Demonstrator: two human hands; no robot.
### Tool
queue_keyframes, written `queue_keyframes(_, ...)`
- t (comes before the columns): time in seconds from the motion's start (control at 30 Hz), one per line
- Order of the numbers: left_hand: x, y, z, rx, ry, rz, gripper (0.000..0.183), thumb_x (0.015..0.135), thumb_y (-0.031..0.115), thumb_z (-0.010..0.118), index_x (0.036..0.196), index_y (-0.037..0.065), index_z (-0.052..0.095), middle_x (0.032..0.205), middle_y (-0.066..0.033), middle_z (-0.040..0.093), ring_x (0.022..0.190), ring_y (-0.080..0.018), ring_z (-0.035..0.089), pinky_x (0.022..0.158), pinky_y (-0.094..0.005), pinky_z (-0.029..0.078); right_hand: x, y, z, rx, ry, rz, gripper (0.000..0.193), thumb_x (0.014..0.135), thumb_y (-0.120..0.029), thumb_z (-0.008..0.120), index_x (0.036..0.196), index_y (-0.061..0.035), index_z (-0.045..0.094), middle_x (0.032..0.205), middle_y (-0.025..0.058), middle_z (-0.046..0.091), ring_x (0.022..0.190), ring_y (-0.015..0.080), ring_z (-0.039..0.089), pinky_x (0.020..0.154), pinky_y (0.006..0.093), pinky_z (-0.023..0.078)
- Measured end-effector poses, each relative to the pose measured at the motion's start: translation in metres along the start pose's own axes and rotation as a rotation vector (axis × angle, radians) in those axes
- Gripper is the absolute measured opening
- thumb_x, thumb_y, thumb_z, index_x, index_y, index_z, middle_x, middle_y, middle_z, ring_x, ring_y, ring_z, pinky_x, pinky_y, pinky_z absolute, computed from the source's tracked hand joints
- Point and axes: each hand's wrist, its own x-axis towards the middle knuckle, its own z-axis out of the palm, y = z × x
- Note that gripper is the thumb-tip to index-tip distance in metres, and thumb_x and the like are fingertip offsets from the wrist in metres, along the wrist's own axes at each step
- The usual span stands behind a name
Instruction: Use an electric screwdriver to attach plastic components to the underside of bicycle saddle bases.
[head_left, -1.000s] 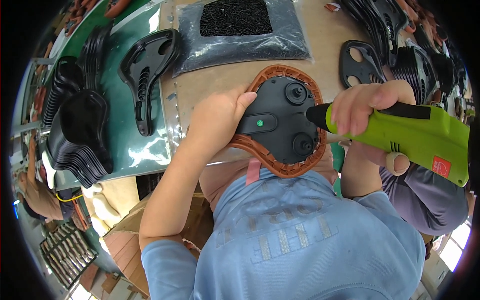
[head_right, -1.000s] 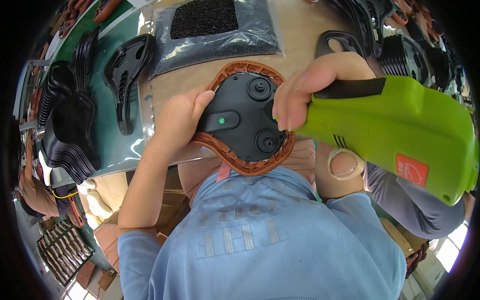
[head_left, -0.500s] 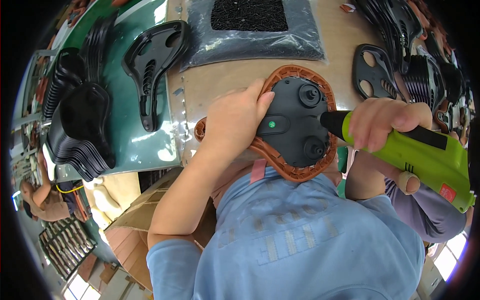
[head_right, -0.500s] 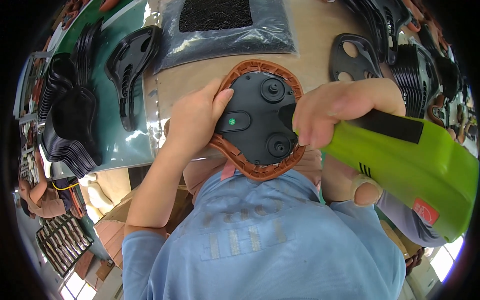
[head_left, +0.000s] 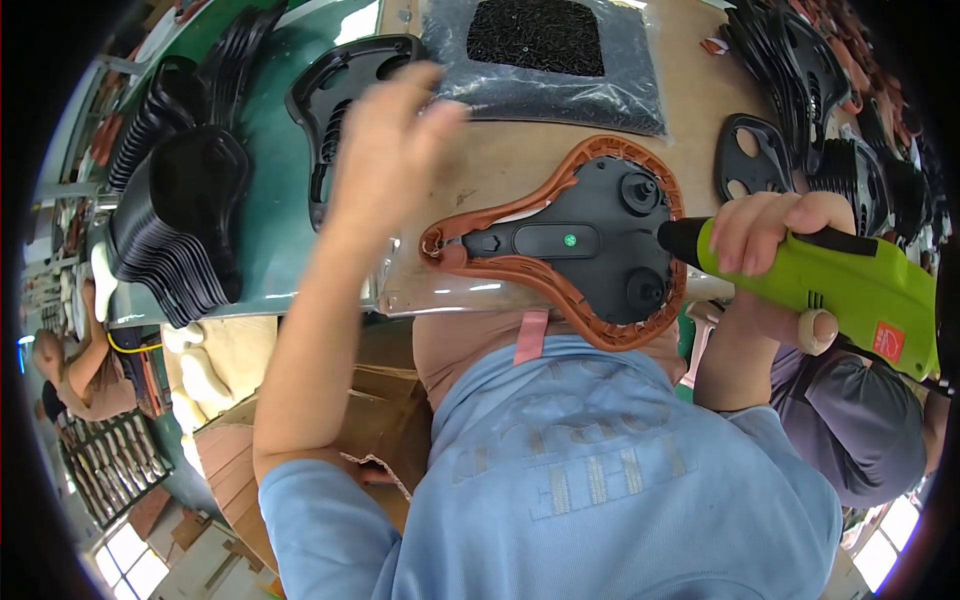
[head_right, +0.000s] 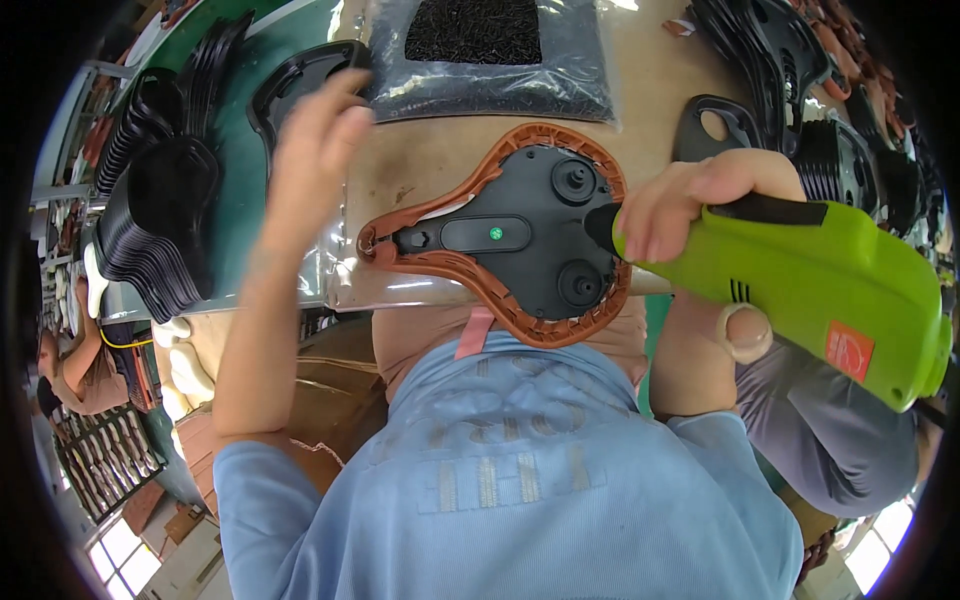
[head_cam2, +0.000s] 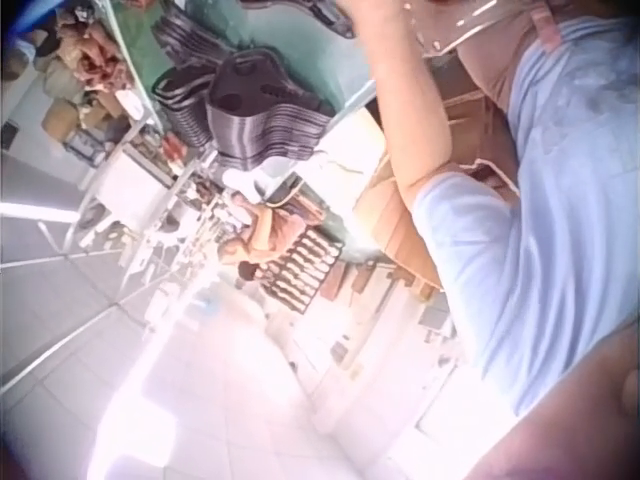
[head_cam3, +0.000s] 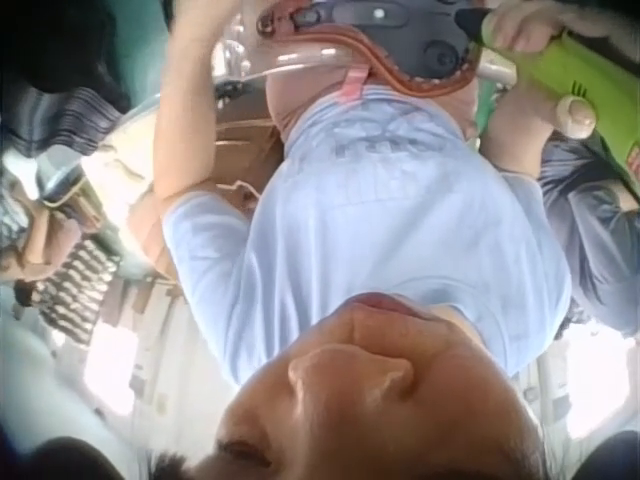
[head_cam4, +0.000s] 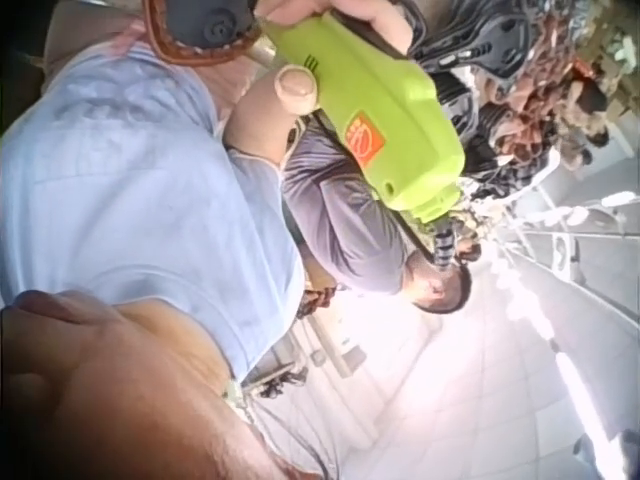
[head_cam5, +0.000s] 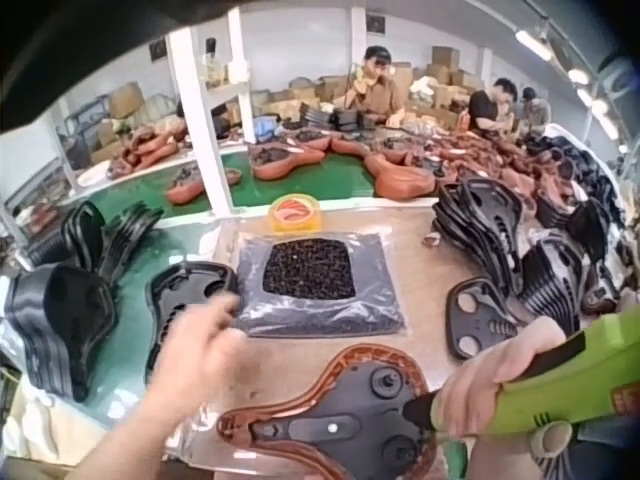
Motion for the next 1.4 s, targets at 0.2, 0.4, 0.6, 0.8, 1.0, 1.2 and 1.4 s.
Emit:
queue_keyframes(0.2,-0.019,-0.079,-0.036,0.559,0.104,-0.118,0.058,0.08,0.03,0.063,0.127,0.001,0.043,0.127,-0.0193,0.046,0.115,-0.0358,0.045,0.095,-0.0394,0.038,-0.007,0.002,0.002,0.061,0.185,0.008,0.059,0.074,-0.044,0.063,0.109,-0.0016,0.042,0.072,0.0062,0.05,0.062,0.0193,0.049,0.061,0.0344,0.038)
queue_keyframes(0.4,-0.023,-0.074,-0.037,0.317,0.073,-0.163,0.038,0.088,0.02,0.051,0.125,0.011,0.049,0.127,-0.0176,0.048,0.114,-0.0342,0.048,0.093,-0.0355,0.039,-0.011,0.002,0.001,0.08,0.257,0.012,0.057,0.076,-0.044,0.06,0.109,-0.0017,0.041,0.073,0.0067,0.05,0.063,0.0191,0.049,0.063,0.0354,0.038)
queue_keyframes(0.6,-0.037,-0.094,-0.053,-0.024,0.417,-0.258,0.036,0.092,0.012,0.048,0.124,-0.006,0.044,0.099,-0.0188,0.064,0.09,-0.0194,0.061,0.083,-0.0256,0.045,-0.01,0.002,-0.001,0.095,0.25,0.014,0.057,0.076,-0.044,0.06,0.109,-0.0018,0.042,0.073,0.0068,0.05,0.063,0.019,0.049,0.064,0.0349,0.038)
queue_keyframes(0.8,-0.039,-0.022,-0.03,-0.737,0.383,-0.047,0.034,0.089,-0.002,0.046,0.122,-0.003,0.042,0.124,-0.0142,0.049,0.107,-0.0218,0.055,0.091,-0.0314,0.044,-0.01,0.004,-0.006,0.098,0.271,0.031,0.058,0.075,-0.046,0.06,0.109,-0.0021,0.043,0.072,0.0064,0.049,0.061,0.0183,0.048,0.063,0.0343,0.038)
queue_keyframes(1.0,-0.055,0.009,-0.003,-0.927,0.263,-0.06,0.037,0.09,-0.001,0.042,0.125,-0.004,0.035,0.13,-0.0172,0.042,0.112,-0.0264,0.052,0.096,-0.037,0.041,-0.008,0.004,-0.005,0.087,0.26,0.024,0.059,0.075,-0.047,0.06,0.109,-0.0023,0.044,0.072,0.0059,0.049,0.061,0.018,0.048,0.062,0.0338,0.038)
queue_keyframes(1.2,-0.059,0.012,0.004,-0.872,0.221,-0.069,0.038,0.091,0.003,0.041,0.128,-0.005,0.032,0.131,-0.0182,0.042,0.113,-0.0284,0.051,0.096,-0.0348,0.042,-0.011,0.006,-0.011,0.132,0.22,-0.009,0.059,0.076,-0.045,0.058,0.111,-0.0008,0.042,0.074,0.0081,0.05,0.064,0.0204,0.05,0.064,0.0356,0.04)
queue_keyframes(1.4,-0.059,0.013,0.007,-1.014,0.298,-0.139,0.033,0.09,-0.001,0.042,0.123,-0.005,0.039,0.128,-0.0175,0.045,0.112,-0.0262,0.052,0.098,-0.0364,0.039,-0.013,0.006,-0.013,0.176,0.198,-0.027,0.058,0.078,-0.042,0.057,0.113,0.0004,0.04,0.076,0.0105,0.052,0.066,0.0229,0.052,0.066,0.0381,0.041)
